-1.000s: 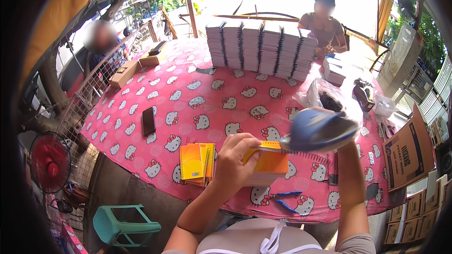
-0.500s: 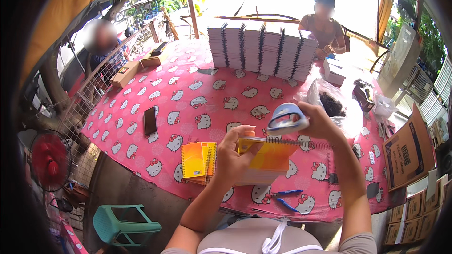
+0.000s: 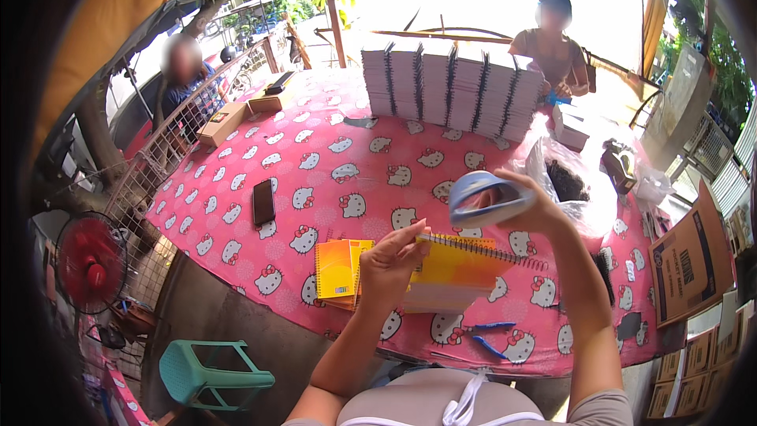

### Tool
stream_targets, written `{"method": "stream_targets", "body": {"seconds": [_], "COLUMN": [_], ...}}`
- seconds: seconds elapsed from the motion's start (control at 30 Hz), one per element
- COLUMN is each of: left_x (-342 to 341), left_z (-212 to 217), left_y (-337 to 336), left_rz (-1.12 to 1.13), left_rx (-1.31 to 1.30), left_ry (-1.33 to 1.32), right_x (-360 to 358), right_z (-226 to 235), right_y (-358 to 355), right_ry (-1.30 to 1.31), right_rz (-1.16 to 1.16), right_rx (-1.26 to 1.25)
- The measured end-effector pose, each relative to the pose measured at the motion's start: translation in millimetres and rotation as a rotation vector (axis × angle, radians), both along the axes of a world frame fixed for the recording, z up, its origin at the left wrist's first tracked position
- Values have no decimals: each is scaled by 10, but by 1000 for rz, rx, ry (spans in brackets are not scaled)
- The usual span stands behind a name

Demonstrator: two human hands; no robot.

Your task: The person binds notebooks by threading a spiral coil through pre-punched holes in stacked paper and covers by hand, then crimps the ends of the coil with a tool.

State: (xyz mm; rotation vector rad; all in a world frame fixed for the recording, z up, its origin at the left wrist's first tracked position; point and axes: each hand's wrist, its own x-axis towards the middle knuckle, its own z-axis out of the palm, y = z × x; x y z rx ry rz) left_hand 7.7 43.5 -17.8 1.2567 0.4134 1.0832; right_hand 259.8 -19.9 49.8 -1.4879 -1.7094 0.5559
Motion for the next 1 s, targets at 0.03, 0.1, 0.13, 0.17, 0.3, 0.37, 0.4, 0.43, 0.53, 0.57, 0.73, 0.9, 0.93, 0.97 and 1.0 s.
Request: {"method": "stream_targets", "body": {"seconds": [0.03, 0.1, 0.13, 0.17, 0.3, 0.37, 0.4, 0.43, 0.53, 0.57, 0.73, 0.9, 0.93, 0.97, 1.0], "left_x": [-22, -52, -53, -64, -67, 11, 31, 56, 63, 55, -67, -111, -110, -101, -91], "left_z": [-10, 4, 28, 7, -49, -25, -43, -55, -141, -119, 355, -22, -91, -102, -87], "left_y": [-2, 54, 73, 71, 99, 108, 139, 154, 136, 119, -172, -462, -487, -495, -470], "left_rz": [13, -33, -72, -100, -187, -272, -312, -356, -259, -230, 138, 58, 56, 107, 155], "left_rx": [5, -5, -4, 12, 30, 59, 98, 144, 128, 78, 745, 1067, 1081, 1060, 1037], "left_ry": [14, 0, -6, -5, -85, -120, -116, -117, -204, -244, -56, 235, 289, 246, 201], "right_x": [-69, -77, 0, 92, 371, 403, 340, 279, -93, -252, -923, -1213, -1206, -1193, -1182], "right_z": [23, -183, -279, -396, -1450, -1959, -2148, -2268, -2247, -2160, -2320, -2214, -2224, -2204, -2167], "right_y": [-63, -1, -19, -47, -579, -895, -1032, -1148, -1290, -1344, -1844, -1898, -1874, -1875, -1882], "right_ry": [242, 17, -162, -340, -341, -586, -578, -569, -671, -725, -410, -693, -616, -543, -469], "right_rz": [144, -13, -184, -354, -862, -1001, -957, -920, -897, -904, -530, -590, -567, -549, -535], "right_rx": [-4, 1, -55, -112, -203, -408, -380, -346, -100, 5, -116, -208, -235, -277, -318]}}
